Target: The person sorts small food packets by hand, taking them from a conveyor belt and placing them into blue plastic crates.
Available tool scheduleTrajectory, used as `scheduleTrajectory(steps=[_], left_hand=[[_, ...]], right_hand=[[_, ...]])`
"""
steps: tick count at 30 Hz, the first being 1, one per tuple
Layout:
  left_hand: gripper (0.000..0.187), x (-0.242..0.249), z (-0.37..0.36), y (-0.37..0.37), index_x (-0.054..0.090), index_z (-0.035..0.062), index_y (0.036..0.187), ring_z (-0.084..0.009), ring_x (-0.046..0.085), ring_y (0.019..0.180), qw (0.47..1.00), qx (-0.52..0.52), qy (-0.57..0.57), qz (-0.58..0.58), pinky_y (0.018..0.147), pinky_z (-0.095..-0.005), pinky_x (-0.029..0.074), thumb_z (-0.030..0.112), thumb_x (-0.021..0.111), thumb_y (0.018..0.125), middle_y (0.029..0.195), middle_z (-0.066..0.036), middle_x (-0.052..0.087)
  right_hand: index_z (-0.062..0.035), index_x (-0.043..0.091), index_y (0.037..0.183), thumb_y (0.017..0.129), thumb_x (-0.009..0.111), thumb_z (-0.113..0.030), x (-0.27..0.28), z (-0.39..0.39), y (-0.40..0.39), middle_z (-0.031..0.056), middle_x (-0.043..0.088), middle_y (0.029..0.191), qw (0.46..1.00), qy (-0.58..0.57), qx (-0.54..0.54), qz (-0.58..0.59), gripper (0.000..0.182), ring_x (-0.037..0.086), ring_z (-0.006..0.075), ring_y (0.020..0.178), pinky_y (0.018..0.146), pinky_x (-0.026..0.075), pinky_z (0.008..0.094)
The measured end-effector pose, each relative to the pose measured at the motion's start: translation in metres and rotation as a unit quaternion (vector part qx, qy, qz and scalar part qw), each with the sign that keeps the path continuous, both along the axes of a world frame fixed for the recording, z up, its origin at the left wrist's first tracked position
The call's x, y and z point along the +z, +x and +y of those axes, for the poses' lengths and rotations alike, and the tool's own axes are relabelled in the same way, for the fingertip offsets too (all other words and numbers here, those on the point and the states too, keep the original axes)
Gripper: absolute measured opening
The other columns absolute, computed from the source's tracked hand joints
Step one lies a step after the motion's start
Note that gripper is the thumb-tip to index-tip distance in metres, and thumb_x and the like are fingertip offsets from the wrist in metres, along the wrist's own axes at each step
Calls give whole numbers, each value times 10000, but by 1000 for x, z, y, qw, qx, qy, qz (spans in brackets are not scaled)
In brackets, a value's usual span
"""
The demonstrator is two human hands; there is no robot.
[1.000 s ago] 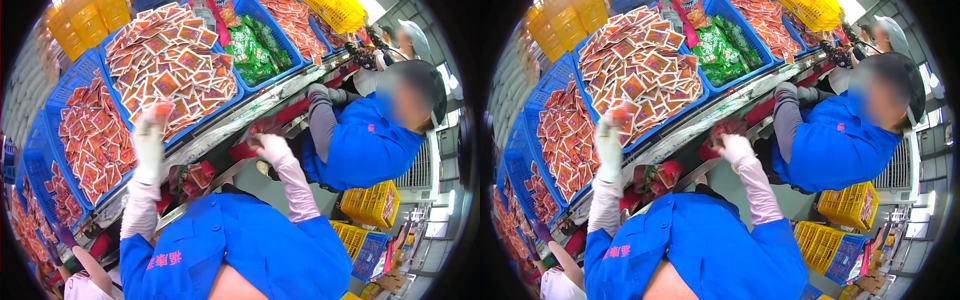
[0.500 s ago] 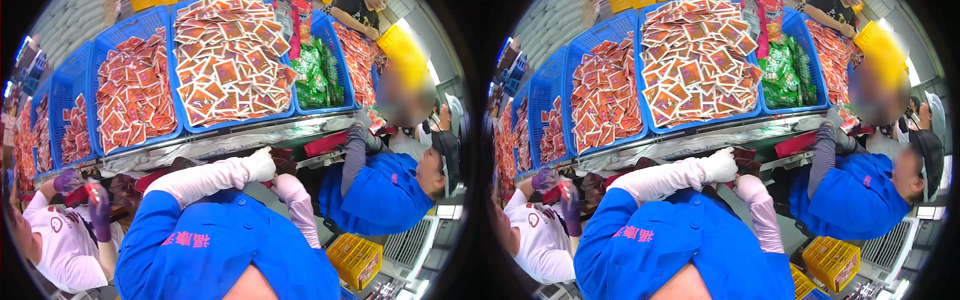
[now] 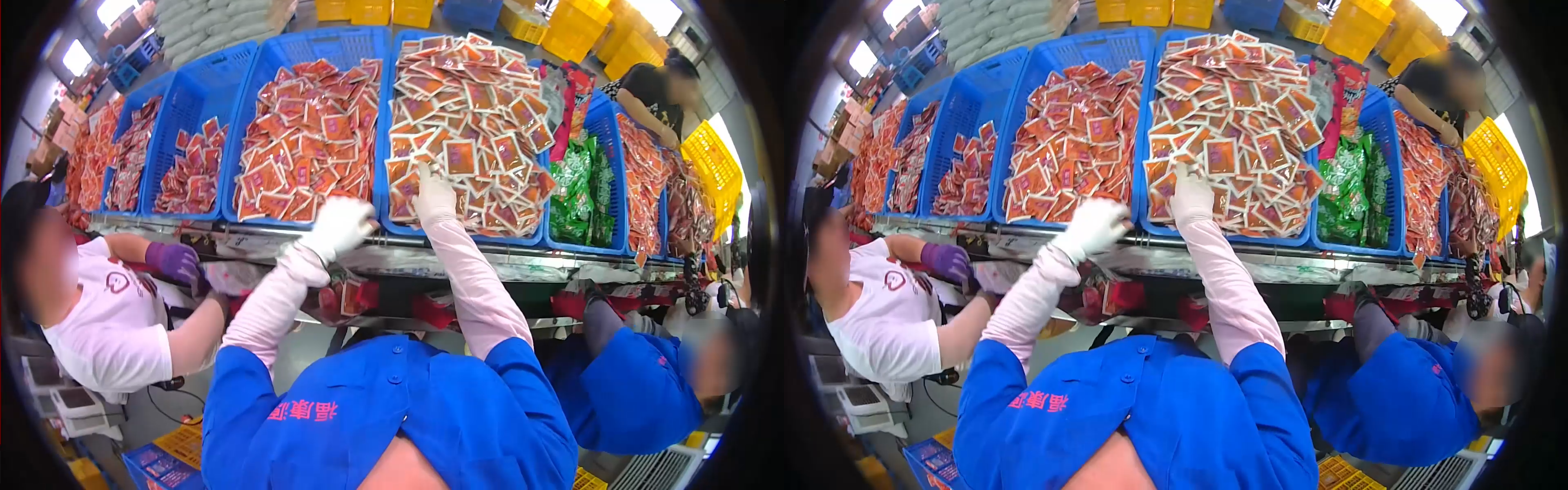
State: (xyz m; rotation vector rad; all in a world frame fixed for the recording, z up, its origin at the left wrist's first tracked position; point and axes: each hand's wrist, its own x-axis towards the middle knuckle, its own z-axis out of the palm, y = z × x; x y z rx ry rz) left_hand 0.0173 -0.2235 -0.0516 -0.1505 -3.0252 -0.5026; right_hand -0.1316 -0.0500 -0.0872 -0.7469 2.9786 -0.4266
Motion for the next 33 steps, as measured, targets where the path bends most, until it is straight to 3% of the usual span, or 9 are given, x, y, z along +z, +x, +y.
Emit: scheduleTrajectory(steps=[4,8,12,18,22,25,28,30,33], left_hand=[[284,-28,-87,-6,687,109,960,-322,676,902,985,152,-78,33,798,-467,523,369,684,846,913,-118,687],[429,-46,-173,-54,620,120,1180,-319,598,1129,956,267,-72,97,919,-480,488,399,689,861,1160,-126,636],[666,-46,-228,-109,511,134,1379,-315,481,1325,912,401,-70,53,1053,-530,406,515,681,859,1435,-123,507],[778,-43,-268,-182,463,160,1454,-310,371,1430,913,386,-118,58,1103,-533,353,621,635,851,1517,-129,435],[974,-11,-304,-211,398,213,1517,-361,405,1418,903,418,-43,-87,1122,-558,338,807,580,767,1564,-177,378],[1072,-139,-417,-301,290,214,1580,-389,354,1451,928,330,147,-90,1161,-557,292,828,574,748,1582,-175,365],[695,-112,-314,-295,538,209,1420,-384,493,1336,954,290,-36,-64,1109,-412,390,589,663,852,1445,-162,541],[461,-119,-300,-281,659,212,1273,-377,617,1164,981,133,122,-72,993,-440,482,457,653,881,1248,-173,664],[352,-80,-240,-230,710,198,1174,-361,658,1054,989,71,93,-91,929,-450,510,313,647,848,1116,-170,702]], right_hand=[[-46,577,1128,811,742,-195,-1,13,9,190,689,1017,997,-48,-30,-47,387,673,367,979,869,533,456],[-25,634,1103,836,722,-104,25,70,23,171,700,1050,959,-285,-1,0,292,683,345,985,837,539,412],[6,661,1044,863,702,-45,46,149,59,143,702,986,947,-319,-25,6,192,691,240,919,835,534,344],[-12,669,1027,871,719,-104,48,242,129,93,680,890,923,-304,-224,-79,188,638,149,839,794,513,300],[-4,674,1041,882,710,-85,41,232,147,36,672,944,879,-391,-262,-75,182,605,104,880,831,487,270],[4,670,1059,886,715,-87,48,198,144,14,668,972,858,-421,-277,-102,200,589,83,897,829,479,256],[1,672,1046,887,719,-95,51,175,134,20,671,977,868,-389,-283,-120,192,592,86,894,819,485,258],[14,662,1043,901,711,-61,51,152,110,38,673,990,900,-349,-250,-78,167,596,89,882,811,490,251],[17,661,1070,896,719,-47,49,121,88,41,678,981,899,-393,-182,-68,194,599,97,879,807,487,248]])
